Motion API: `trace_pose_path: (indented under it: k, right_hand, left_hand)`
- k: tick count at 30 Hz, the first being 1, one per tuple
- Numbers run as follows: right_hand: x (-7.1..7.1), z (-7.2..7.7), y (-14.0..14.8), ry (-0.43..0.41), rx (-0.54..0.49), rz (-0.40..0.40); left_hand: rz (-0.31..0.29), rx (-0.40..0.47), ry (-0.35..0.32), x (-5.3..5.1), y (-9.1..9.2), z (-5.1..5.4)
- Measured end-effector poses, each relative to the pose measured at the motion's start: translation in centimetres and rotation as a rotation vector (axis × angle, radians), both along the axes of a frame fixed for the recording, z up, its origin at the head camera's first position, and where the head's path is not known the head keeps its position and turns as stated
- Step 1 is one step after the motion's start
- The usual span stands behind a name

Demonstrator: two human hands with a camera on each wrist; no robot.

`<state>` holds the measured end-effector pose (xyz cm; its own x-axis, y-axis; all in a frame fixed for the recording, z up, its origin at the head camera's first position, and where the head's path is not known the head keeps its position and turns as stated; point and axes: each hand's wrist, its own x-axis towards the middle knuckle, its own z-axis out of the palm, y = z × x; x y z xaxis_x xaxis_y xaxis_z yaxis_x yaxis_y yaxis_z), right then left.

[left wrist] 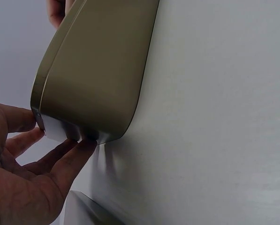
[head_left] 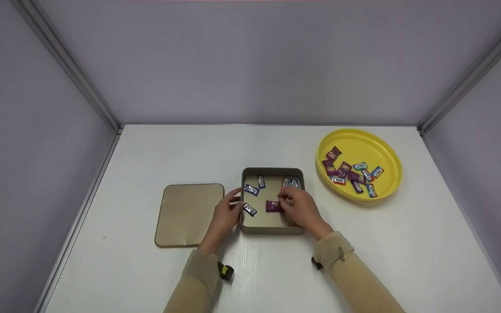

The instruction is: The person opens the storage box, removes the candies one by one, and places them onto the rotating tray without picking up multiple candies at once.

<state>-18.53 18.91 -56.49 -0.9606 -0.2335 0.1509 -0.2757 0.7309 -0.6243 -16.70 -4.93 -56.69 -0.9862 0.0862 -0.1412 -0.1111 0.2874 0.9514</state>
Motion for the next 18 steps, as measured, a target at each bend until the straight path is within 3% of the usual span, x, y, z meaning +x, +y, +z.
trace_pose_path:
  k: [4,11,18]
  right_hand:
    - [0.09,0.16,0.1,-0.035,0.033,0.027]
    - [0.2,0.57,-0.18,-0.016,0.348,0.178]
    - [0.15,0.67,-0.61,-0.021,0.482,0.186]
  left_hand:
    - [0.002,0.001,-0.005,0.0,0.02,0.01]
    - [0.002,0.011,-0.047,-0.03,-0.06,-0.07]
    - [-0.002,-0.015,-0.025,-0.14,-0.06,-0.09]
